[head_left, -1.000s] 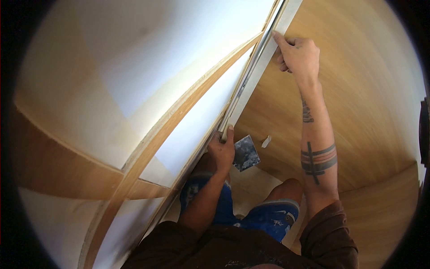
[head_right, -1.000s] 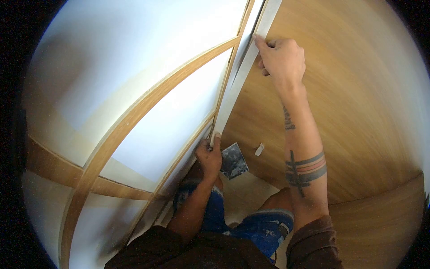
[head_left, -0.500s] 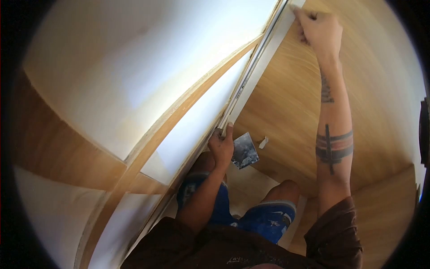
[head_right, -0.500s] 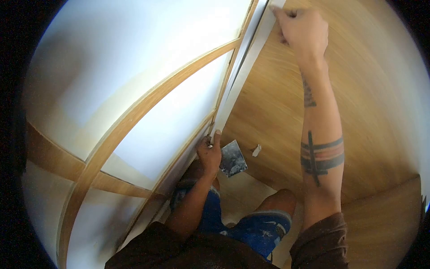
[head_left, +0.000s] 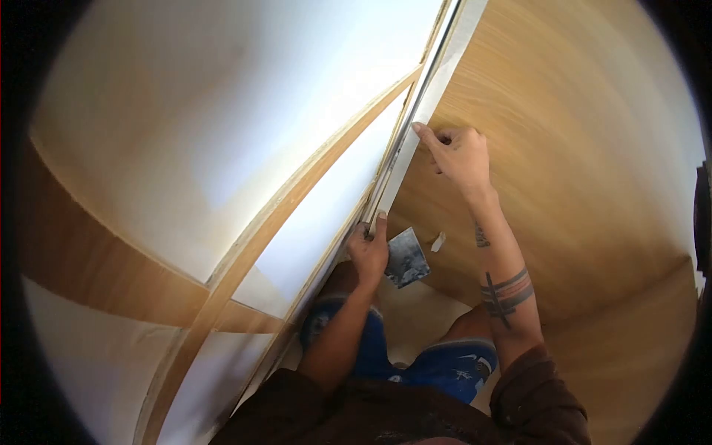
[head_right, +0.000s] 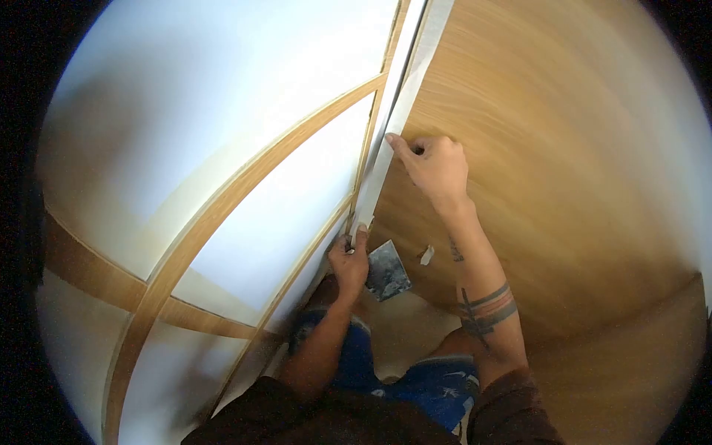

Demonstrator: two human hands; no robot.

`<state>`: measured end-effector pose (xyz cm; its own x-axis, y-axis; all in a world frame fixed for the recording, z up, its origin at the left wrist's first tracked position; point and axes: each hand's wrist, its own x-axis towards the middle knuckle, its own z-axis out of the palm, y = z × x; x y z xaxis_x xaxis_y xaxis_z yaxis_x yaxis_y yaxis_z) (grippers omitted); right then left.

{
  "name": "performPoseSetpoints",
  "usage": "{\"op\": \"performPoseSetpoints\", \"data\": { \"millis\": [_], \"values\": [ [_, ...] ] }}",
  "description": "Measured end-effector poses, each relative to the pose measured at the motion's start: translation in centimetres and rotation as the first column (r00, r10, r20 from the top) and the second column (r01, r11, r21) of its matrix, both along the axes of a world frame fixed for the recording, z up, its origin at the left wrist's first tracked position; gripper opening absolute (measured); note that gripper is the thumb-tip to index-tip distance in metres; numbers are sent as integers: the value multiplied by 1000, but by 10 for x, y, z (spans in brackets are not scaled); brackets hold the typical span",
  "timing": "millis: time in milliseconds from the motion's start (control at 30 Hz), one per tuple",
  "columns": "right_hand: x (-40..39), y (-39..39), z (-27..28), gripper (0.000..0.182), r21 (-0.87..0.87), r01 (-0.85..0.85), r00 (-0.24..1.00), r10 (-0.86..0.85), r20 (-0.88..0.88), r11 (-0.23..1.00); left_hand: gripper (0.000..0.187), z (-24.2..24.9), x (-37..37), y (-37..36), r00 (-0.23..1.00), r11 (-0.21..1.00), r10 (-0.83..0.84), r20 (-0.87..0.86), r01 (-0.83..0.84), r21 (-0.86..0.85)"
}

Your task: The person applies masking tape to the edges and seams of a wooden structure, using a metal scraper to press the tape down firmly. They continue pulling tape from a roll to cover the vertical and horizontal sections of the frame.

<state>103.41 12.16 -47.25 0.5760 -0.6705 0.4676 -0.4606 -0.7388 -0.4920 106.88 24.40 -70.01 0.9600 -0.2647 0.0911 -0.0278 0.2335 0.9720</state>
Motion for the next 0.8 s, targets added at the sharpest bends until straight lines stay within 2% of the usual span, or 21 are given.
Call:
{"op": "performPoseSetpoints", "data": {
  "millis": [167, 267, 333, 433, 667, 733, 800],
  "values": [
    [3, -4, -11, 57, -15, -23, 997, 24, 79, 1000, 42, -20, 4, -5, 998, 999, 1, 58, -4, 41],
    [3, -3, -12, 56, -74, 1, 998, 4, 61, 997, 44, -15, 2, -9, 997, 999, 39, 72, -37, -24],
    [4, 0, -7, 53, 37, 64, 998, -64, -11, 997, 46, -8, 1, -7, 997, 996, 54, 60, -49, -80],
    [9, -1, -8, 52, 36, 70, 997, -70, 15, 997, 47, -1, 1, -1, 996, 999, 49, 70, -50, 15],
    [12, 1, -3, 52, 103, 61, 998, -60, -10, 993, 45, -1, 1, 0, 998, 1000, 30, 53, -31, 6],
    [12, 2, -2, 51, 113, 56, 998, -55, -15, 992, 42, 4, 0, -1, 994, 995, 69, 79, -63, -80],
    [12, 0, -3, 50, 131, 51, 999, -51, -3, 990, 41, 10, -2, 4, 995, 998, 55, 80, -54, -17]
  ]
}}
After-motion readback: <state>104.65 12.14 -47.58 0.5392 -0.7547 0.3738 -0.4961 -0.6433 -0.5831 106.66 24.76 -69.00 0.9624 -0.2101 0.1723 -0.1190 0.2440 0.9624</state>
